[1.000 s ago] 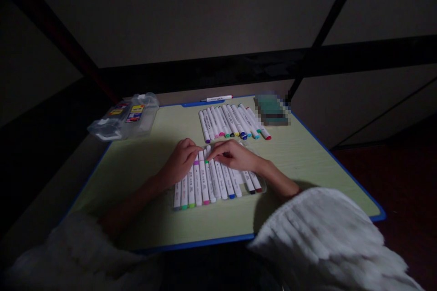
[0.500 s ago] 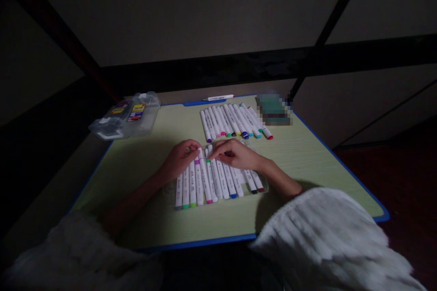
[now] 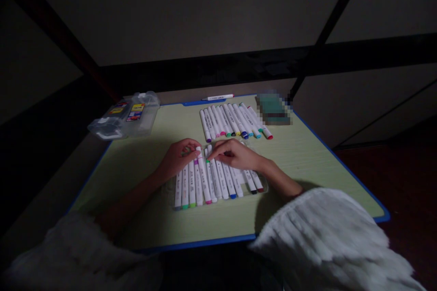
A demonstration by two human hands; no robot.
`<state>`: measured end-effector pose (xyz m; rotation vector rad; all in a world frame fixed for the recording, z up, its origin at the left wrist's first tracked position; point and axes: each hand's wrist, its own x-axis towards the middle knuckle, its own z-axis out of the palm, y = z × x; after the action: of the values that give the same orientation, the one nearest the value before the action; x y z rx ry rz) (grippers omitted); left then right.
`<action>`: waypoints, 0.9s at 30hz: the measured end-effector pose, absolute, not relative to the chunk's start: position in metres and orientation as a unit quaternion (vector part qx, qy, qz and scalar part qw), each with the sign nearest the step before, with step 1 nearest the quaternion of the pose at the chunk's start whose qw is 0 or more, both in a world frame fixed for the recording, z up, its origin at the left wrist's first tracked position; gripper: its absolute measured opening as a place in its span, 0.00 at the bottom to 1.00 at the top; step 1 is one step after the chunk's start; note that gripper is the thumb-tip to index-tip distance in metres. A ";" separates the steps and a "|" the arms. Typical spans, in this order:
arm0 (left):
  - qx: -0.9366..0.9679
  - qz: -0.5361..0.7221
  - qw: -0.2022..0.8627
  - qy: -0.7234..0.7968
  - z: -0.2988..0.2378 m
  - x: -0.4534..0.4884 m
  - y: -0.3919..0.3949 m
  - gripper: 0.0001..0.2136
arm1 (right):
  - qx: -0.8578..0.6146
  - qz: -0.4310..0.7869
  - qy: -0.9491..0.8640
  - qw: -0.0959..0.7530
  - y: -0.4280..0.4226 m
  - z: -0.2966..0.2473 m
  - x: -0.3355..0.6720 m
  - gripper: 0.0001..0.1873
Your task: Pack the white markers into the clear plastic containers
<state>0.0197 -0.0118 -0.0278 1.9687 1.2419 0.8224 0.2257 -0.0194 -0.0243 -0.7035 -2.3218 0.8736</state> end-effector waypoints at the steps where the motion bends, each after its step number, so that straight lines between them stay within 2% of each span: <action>1: 0.751 0.315 0.332 0.476 -0.027 0.020 -0.012 0.05 | -0.260 0.327 -0.865 0.279 -0.019 -0.024 0.226 0.12; 12: 0.741 0.341 0.348 0.463 -0.028 0.018 -0.011 0.04 | -0.251 0.345 -0.855 0.297 -0.019 -0.024 0.228 0.12; 15: 0.740 0.348 0.351 0.456 -0.029 0.017 -0.010 0.05 | -0.299 0.355 -0.816 0.345 -0.018 -0.022 0.230 0.11; 21: 0.740 0.364 0.358 0.438 -0.032 0.014 -0.009 0.05 | -0.455 0.383 -0.632 0.497 -0.005 -0.026 0.239 0.07; 27: 0.721 0.380 0.384 0.434 -0.032 0.013 -0.008 0.05 | -0.484 0.392 -0.560 0.546 -0.001 -0.026 0.243 0.07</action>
<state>0.0129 -0.0085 -0.0322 1.8365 1.1067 0.9688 0.2427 -0.0008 -0.0258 -1.1484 -1.3290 0.9298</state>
